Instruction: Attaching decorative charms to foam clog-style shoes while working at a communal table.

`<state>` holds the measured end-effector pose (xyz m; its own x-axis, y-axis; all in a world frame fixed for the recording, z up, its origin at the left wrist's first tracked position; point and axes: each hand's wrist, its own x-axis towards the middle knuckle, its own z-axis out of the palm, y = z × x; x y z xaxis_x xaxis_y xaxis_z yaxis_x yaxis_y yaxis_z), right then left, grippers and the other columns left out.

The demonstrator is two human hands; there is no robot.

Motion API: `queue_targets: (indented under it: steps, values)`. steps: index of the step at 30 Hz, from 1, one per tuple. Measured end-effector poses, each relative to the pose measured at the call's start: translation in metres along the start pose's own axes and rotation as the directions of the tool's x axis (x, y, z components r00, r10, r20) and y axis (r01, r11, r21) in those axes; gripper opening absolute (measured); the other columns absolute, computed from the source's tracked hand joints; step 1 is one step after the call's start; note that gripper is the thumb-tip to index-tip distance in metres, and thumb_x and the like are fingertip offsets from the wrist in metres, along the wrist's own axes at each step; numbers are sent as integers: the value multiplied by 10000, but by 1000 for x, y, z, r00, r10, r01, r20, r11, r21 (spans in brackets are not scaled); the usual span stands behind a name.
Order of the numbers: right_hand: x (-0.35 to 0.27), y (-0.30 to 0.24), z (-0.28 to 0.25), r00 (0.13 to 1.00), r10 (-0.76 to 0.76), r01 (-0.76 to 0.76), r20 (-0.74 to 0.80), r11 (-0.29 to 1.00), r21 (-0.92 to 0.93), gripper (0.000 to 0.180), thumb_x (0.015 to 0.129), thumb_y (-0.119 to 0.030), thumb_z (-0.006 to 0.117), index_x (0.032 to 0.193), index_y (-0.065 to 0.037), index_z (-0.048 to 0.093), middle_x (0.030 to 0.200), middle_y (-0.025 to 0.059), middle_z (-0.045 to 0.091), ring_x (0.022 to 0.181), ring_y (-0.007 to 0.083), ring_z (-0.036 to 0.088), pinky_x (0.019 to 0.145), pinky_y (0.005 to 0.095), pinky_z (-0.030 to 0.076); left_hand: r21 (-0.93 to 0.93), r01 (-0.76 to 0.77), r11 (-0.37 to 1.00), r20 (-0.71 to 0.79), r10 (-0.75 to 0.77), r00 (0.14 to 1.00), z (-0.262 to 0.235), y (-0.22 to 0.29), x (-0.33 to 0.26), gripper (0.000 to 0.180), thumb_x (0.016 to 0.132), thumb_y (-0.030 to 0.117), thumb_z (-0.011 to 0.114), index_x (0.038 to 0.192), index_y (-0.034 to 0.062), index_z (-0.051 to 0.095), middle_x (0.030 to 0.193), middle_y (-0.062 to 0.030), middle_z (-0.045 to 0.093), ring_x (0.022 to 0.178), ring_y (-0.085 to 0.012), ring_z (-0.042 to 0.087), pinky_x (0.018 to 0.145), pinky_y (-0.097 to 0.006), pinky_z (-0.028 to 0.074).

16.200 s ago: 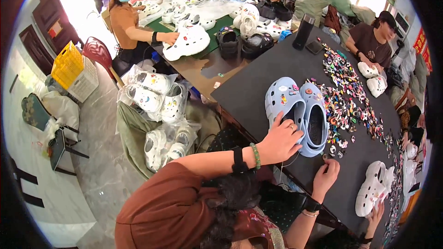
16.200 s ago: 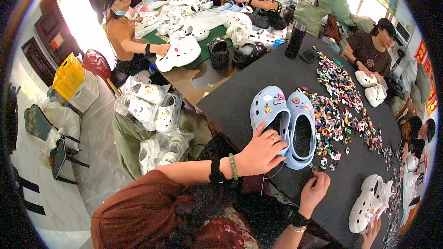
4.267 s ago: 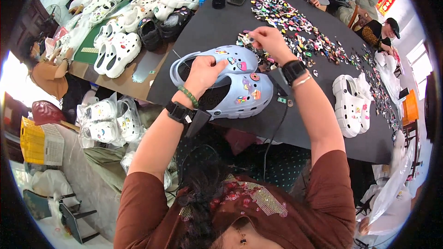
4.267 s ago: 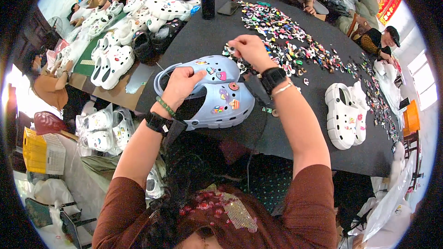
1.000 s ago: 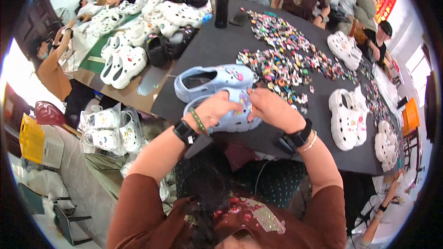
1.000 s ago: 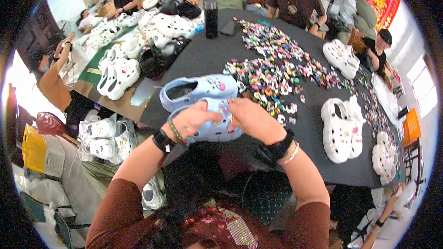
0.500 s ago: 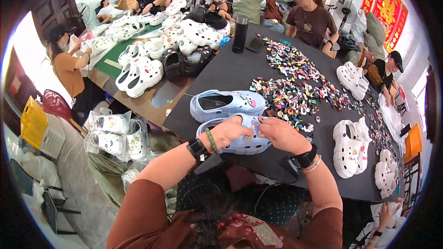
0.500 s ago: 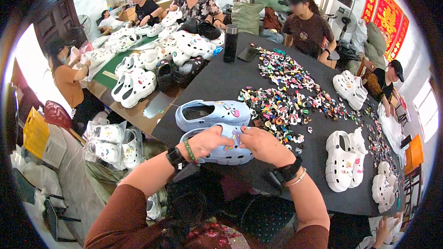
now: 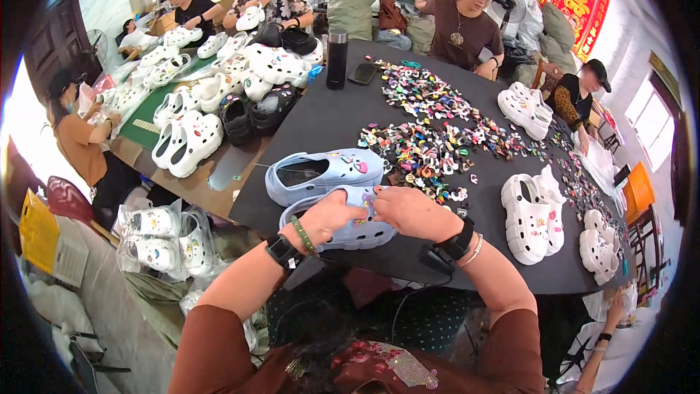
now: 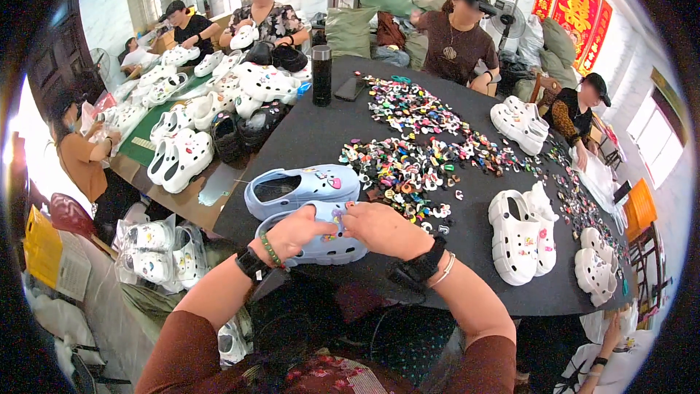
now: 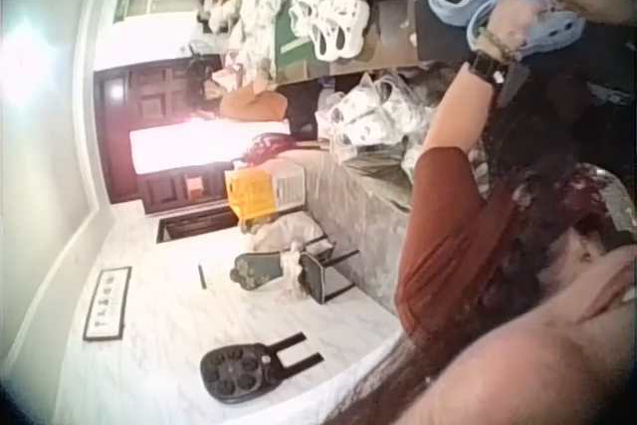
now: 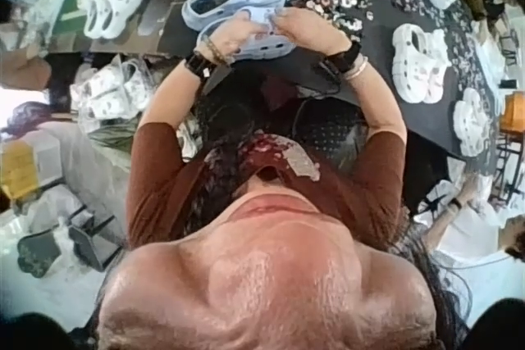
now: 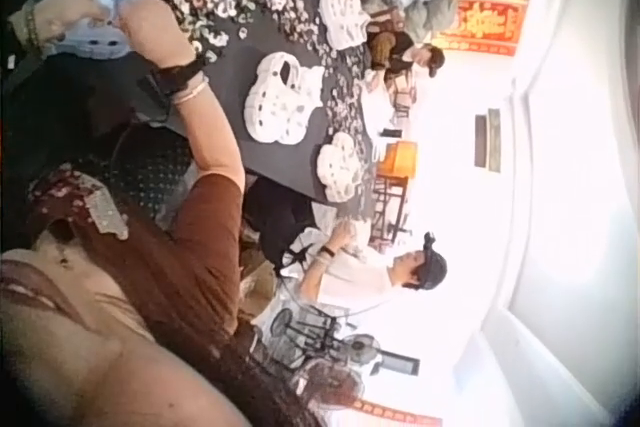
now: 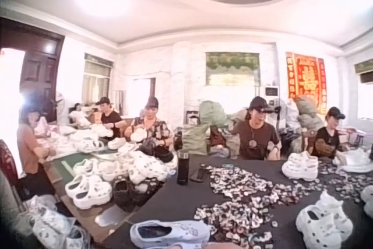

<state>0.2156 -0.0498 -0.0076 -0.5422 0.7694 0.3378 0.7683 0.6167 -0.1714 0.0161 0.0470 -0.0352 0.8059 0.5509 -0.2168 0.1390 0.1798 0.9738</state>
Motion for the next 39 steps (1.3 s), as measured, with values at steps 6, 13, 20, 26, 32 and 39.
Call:
queue_targets:
  steps: [6,13,20,26,32,39]
  values:
    - [2,-21,-17,981,152,-126,118,972,-198,427,764,-331,744,993,-12,576,1029,173,640,952,321,639,799,405,502,9,1,1000,-27,-1,1000,5,0,6,354,810,64,704,1146,-11,625,1027,-57,676,902,-146,615,797,-298,477]
    - [0,-12,-12,983,130,-125,133,991,-49,390,758,-310,751,901,-6,552,917,180,619,878,354,642,744,434,508,-71,12,997,36,-9,999,8,-5,1,234,817,57,683,1044,6,652,917,-42,670,797,-137,594,730,-300,466]
    - [2,-3,-16,974,123,-142,189,986,88,218,863,-200,655,884,-12,548,857,191,623,824,395,640,714,464,502,4,-27,1000,61,27,998,5,-5,1,262,825,46,671,1084,15,652,948,-24,684,818,-129,604,748,-287,478]
    - [2,24,-8,989,8,-45,148,968,246,101,887,-113,590,889,-15,565,754,196,617,746,407,619,661,468,472,94,78,993,10,-79,997,4,21,-3,334,815,64,714,1138,17,640,1023,-44,699,876,-145,634,769,-296,488]
    - [4,29,-13,971,69,-140,229,940,312,156,919,-183,606,900,-28,597,785,191,625,784,392,616,675,475,463,-41,17,999,93,-13,996,0,3,5,349,818,77,722,1149,12,636,1026,-47,696,907,-152,645,809,-298,496]
    - [-2,30,-9,950,86,-187,300,927,325,179,924,-214,617,903,-36,617,801,184,640,801,394,627,715,464,492,-24,42,999,-26,-43,999,13,14,-5,336,810,61,719,1115,-30,610,1046,-90,684,929,-183,652,837,-319,508]
